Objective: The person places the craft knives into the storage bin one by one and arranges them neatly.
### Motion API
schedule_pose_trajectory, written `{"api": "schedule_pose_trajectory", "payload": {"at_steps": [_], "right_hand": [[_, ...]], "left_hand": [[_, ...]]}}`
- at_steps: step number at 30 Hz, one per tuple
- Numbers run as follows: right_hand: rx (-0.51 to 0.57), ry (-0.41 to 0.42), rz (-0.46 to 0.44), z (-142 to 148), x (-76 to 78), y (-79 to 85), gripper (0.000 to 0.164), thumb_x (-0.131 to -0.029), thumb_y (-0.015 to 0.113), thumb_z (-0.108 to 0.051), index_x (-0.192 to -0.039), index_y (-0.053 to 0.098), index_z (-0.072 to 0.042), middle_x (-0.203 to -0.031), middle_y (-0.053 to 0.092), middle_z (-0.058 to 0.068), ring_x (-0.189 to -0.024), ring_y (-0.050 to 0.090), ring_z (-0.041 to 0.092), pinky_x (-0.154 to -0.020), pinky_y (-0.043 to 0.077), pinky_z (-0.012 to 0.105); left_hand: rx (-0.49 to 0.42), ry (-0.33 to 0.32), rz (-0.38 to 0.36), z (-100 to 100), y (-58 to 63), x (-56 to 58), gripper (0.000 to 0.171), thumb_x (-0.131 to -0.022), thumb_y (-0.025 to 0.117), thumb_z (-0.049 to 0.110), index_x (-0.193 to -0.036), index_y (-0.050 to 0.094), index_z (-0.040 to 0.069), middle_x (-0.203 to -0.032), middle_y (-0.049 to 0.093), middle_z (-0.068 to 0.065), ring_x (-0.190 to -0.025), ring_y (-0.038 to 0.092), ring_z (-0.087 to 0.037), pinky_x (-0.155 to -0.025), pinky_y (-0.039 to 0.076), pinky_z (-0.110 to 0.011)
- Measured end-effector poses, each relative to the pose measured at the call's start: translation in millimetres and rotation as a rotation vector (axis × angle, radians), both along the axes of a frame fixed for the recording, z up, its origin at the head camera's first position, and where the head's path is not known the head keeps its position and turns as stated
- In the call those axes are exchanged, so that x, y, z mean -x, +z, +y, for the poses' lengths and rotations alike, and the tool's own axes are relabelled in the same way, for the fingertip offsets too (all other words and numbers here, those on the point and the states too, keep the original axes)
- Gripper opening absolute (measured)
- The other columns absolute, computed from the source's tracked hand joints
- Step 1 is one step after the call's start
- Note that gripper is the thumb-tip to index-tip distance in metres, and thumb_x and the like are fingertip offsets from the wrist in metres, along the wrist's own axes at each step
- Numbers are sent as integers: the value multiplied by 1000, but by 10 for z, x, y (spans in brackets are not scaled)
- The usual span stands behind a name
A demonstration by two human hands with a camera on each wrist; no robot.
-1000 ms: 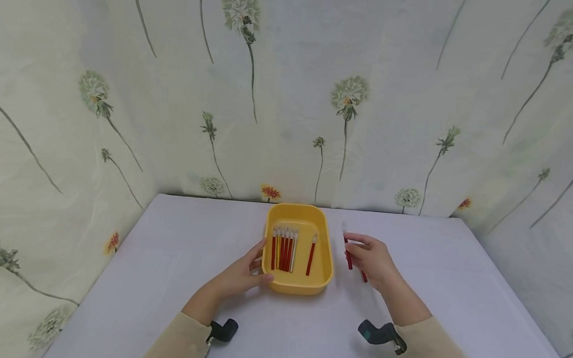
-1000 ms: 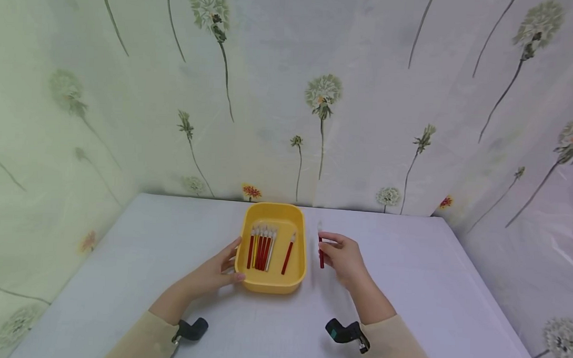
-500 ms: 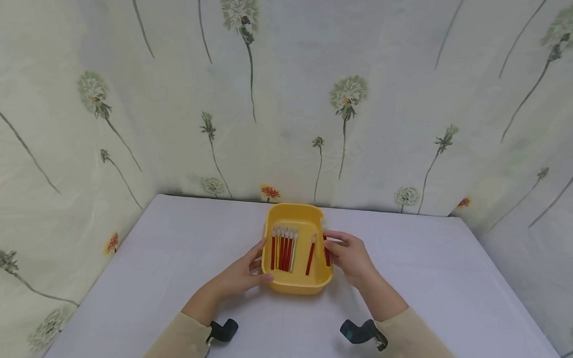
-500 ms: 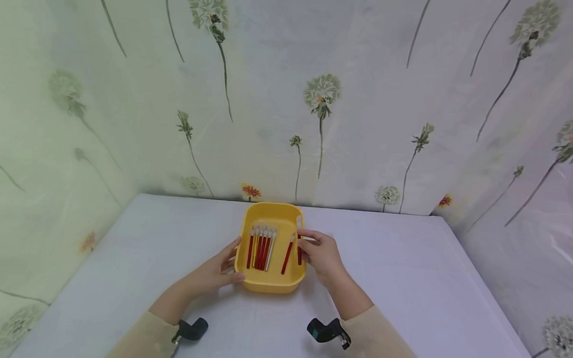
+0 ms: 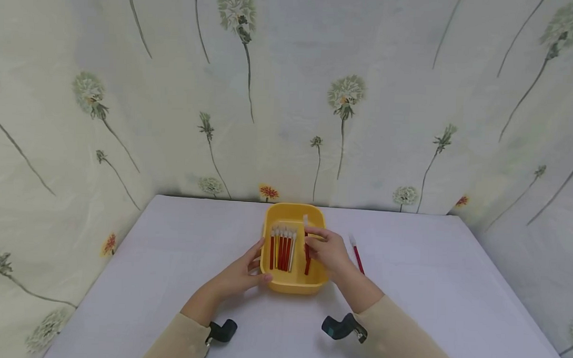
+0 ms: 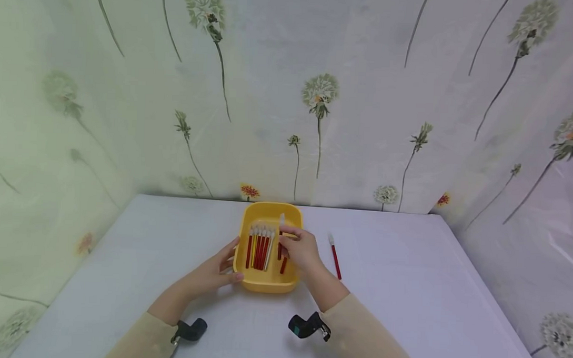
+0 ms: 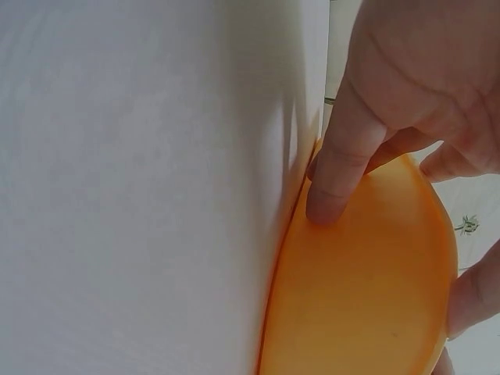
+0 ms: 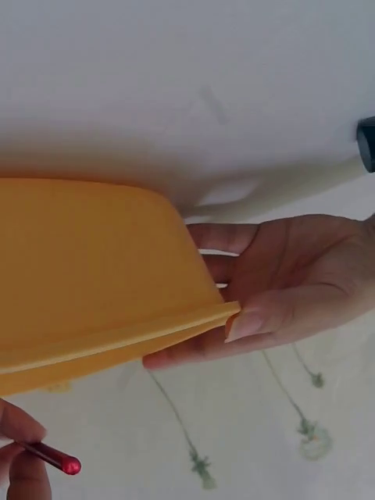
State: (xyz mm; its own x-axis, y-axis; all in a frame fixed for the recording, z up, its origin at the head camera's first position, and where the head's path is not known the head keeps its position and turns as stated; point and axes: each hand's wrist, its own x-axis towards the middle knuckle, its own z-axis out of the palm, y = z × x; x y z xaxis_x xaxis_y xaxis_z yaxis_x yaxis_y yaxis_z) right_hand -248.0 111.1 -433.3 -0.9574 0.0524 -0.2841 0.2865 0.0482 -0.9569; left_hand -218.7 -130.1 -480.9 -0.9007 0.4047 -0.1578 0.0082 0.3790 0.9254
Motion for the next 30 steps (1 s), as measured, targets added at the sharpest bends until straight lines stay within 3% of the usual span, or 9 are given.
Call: {"api": "schedule_pose_trajectory", "payload": {"at_steps": [7, 15, 22, 30], "right_hand": [[-51, -1, 6, -189, -31, -117, 28, -98, 63, -5, -125, 67, -2, -110, 68, 16, -79, 60, 16, -66, 50, 23], [-73, -30, -3, -267, 27, -227, 29, -97, 62, -4, -125, 65, 0, -93, 62, 8, -64, 54, 13, -54, 39, 26], [-184, -30, 29, -279, 83, -317, 28, -97, 61, -3, -124, 64, 2, -82, 60, 9, -58, 48, 11, -46, 37, 24], [-260, -35, -7, -305, 115, -342, 25, -98, 62, -7, -123, 66, -3, -84, 60, 10, -55, 43, 12, -43, 35, 26]], "left_hand": [[-11, -25, 0, -10, -42, 30, 99, -89, 77, 34, -163, 11, 26, -162, 29, -12, -144, 37, -35, -114, 32, -56], [3, -17, -3, -11, -7, 22, 98, -89, 76, 36, -162, 12, 26, -162, 29, -12, -144, 37, -35, -114, 33, -56], [17, -13, -8, 2, 26, 13, 98, -89, 76, 37, -162, 12, 26, -162, 29, -11, -144, 38, -34, -114, 33, -55], [-8, -21, -2, -13, -14, 37, 98, -89, 77, 37, -162, 12, 26, -162, 29, -12, -143, 38, -34, -113, 35, -54]]}}
